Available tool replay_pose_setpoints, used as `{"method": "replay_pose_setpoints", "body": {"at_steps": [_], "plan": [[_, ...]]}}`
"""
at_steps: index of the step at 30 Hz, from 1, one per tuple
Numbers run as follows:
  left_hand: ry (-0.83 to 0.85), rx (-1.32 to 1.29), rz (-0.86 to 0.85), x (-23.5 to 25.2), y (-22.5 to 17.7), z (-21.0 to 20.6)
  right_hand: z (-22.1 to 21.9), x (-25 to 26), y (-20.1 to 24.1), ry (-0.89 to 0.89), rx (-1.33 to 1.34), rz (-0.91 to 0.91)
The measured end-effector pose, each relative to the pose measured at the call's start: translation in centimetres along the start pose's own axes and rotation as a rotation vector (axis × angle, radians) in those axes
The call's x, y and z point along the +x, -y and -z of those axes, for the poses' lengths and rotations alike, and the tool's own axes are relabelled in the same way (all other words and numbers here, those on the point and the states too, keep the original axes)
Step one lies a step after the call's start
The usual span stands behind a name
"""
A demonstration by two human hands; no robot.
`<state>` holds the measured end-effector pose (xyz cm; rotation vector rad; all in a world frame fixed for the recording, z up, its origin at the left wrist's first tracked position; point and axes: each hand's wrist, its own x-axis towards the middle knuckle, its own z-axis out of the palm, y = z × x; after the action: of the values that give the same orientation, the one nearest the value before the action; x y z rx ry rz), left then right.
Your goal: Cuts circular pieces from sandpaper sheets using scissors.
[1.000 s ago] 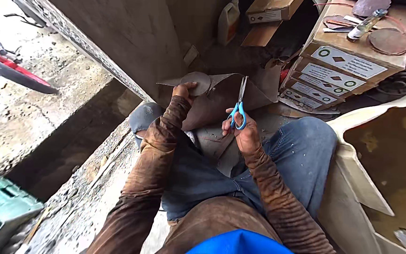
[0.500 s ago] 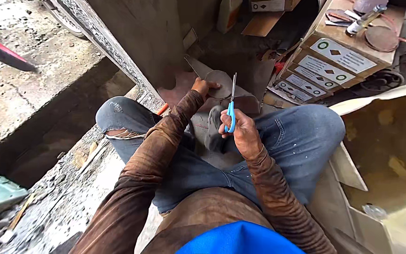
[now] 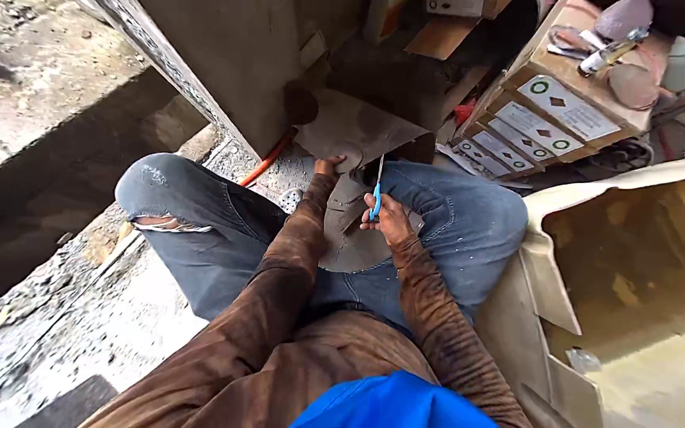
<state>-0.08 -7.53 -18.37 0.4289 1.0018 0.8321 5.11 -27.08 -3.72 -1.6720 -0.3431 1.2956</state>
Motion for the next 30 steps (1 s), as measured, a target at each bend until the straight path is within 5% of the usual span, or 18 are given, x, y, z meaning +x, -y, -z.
{"method": "replay_pose_setpoints", "body": {"at_steps": [5,16,22,30], "plan": [[0.035,-0.008,-0.024,1.7,-1.4,-0.1,0.5,3.8,-1.6,0.042,0.168,-0.131],[0.018,-0.064,-0.037,1.2,-0.8,-0.4,-0.3,3.2,-1.8,0.209,0.305,-0.117],[0.001,-0.087,-0.082,0.3,-0.6,-1.6,-2.0,4.8,-1.2,0.099,0.234,-0.178],[-0.035,-0.061,-0.091,-0.5,-1.2,-3.2,-3.9,10.4,-3.8,-0.101,0.150,0.091]]}}
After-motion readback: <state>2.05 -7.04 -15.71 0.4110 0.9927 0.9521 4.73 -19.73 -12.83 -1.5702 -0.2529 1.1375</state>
